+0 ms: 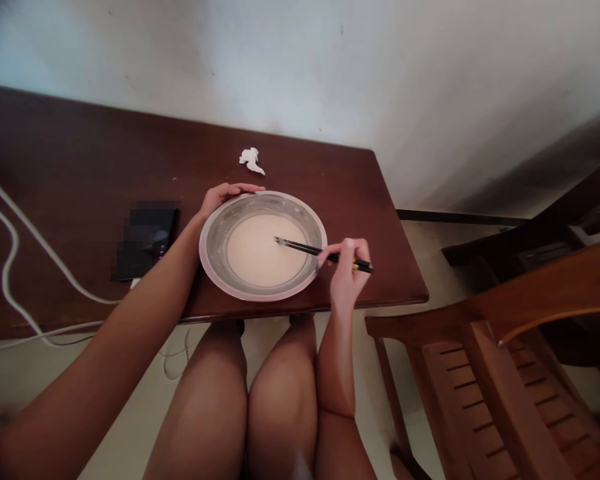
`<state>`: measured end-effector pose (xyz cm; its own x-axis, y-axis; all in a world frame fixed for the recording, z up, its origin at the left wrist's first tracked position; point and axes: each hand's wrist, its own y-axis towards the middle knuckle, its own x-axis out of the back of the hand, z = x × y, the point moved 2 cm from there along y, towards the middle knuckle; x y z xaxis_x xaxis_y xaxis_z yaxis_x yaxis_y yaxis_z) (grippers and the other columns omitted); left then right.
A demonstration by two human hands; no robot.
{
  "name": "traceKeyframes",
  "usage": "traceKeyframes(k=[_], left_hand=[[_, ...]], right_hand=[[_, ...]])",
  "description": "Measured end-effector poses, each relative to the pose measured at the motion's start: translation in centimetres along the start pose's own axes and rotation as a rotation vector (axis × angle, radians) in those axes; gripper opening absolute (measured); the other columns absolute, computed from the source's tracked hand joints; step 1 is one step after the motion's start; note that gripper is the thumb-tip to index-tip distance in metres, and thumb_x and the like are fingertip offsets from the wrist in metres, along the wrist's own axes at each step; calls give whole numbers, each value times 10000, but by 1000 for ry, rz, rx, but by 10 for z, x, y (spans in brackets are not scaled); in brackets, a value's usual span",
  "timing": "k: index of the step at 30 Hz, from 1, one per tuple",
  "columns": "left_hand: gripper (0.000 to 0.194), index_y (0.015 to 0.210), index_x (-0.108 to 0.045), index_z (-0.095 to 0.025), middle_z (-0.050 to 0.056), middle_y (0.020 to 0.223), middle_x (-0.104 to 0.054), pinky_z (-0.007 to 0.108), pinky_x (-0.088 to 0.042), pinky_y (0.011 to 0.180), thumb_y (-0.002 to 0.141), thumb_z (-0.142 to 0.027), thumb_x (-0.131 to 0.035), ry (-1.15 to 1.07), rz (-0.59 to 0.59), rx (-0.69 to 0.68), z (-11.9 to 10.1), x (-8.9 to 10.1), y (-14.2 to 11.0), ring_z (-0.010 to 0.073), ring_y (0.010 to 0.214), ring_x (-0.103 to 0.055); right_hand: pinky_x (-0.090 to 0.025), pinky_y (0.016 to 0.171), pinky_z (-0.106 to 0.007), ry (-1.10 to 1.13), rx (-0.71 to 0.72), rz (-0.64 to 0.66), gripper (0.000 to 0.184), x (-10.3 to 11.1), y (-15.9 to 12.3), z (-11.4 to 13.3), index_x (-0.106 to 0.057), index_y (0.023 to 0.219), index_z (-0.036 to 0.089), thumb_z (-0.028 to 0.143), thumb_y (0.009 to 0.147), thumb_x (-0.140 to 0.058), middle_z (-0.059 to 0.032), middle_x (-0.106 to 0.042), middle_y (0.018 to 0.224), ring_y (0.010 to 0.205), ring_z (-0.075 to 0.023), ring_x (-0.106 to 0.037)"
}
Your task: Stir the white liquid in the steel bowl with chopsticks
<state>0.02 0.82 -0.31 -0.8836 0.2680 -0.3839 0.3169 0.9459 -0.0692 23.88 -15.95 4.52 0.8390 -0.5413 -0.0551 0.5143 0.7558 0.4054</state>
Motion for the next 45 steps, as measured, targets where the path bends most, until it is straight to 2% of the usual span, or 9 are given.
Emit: traceKeyframes(k=[3, 6, 10, 16, 23, 29, 31, 38, 45], left_hand=[[374, 900, -792, -123, 97, 1066, -775, 466, -457, 1089, 690, -270, -519, -7, 5, 2, 0, 0, 0, 324, 1161, -644], [367, 894, -793, -126, 93, 1050, -778, 454, -467, 1074, 696, -261, -516, -21, 17, -4, 0, 1, 1, 316, 1142, -653], [363, 890, -795, -126, 89, 1010, -782, 462, -467, 1070, 696, -261, -520, -28, 19, 7, 1, 1, 1, 320, 1117, -665], [365, 899, -784, -118, 95, 1069, -773, 478, -462, 1082, 707, -272, -515, -2, -3, -19, 0, -2, 0, 337, 1167, -643], [354, 909, -767, -130, 93, 1035, -777, 476, -488, 1049, 735, -257, -487, 30, 15, -16, 1, 1, 2, 327, 1161, -651], [358, 926, -777, -149, 83, 1017, -786, 445, -485, 1054, 727, -278, -508, 12, 36, -11, 2, 0, 1, 314, 1140, -661], [354, 928, -774, -144, 101, 1046, -780, 455, -464, 1078, 725, -283, -520, 6, 37, -2, 1, -1, 0, 324, 1155, -657], [343, 950, -758, -155, 100, 1041, -781, 458, -457, 1082, 748, -344, -556, 23, 22, 27, 0, 0, -1, 340, 1161, -651], [368, 951, -766, -134, 90, 996, -783, 412, -506, 998, 730, -301, -523, 23, 49, -4, 2, 1, 3, 278, 1033, -690]], right_hand=[[-319, 415, -238, 96, 42, -115, 382, 7, -1, 5, -415, 654, 236, 446, 966, -478, 82, -413, 508, 368, -70, -418], [-394, 458, -250, 88, -29, 37, 368, 1, -7, 1, -476, 661, 232, 454, 953, -510, 63, -495, 517, 409, -88, -487], [-533, 713, -309, -38, -61, 200, 339, -7, -10, -8, -585, 707, 218, 475, 926, -556, 14, -676, 622, 667, -154, -684], [-518, 615, -294, -37, -17, -130, 413, 16, -5, 2, -497, 596, 224, 424, 957, -500, 42, -599, 514, 506, -140, -648], [-551, 796, -367, -106, -17, 259, 315, -4, -15, -6, -587, 706, 236, 467, 919, -575, 0, -734, 696, 728, -181, -713], [-520, 687, -323, -60, 31, -85, 385, 12, -10, 4, -535, 627, 229, 405, 968, -504, 31, -641, 593, 602, -156, -683], [-501, 641, -303, -17, 49, -94, 411, 14, -12, 9, -513, 591, 230, 367, 978, -488, 41, -603, 544, 532, -136, -640], [-527, 805, -365, -152, 31, 335, 266, -3, -17, -4, -653, 727, 233, 402, 923, -590, -16, -761, 788, 826, -192, -710], [-495, 615, -310, -2, 60, -51, 429, 12, -15, 5, -524, 563, 218, 335, 971, -470, 32, -615, 544, 531, -138, -627]])
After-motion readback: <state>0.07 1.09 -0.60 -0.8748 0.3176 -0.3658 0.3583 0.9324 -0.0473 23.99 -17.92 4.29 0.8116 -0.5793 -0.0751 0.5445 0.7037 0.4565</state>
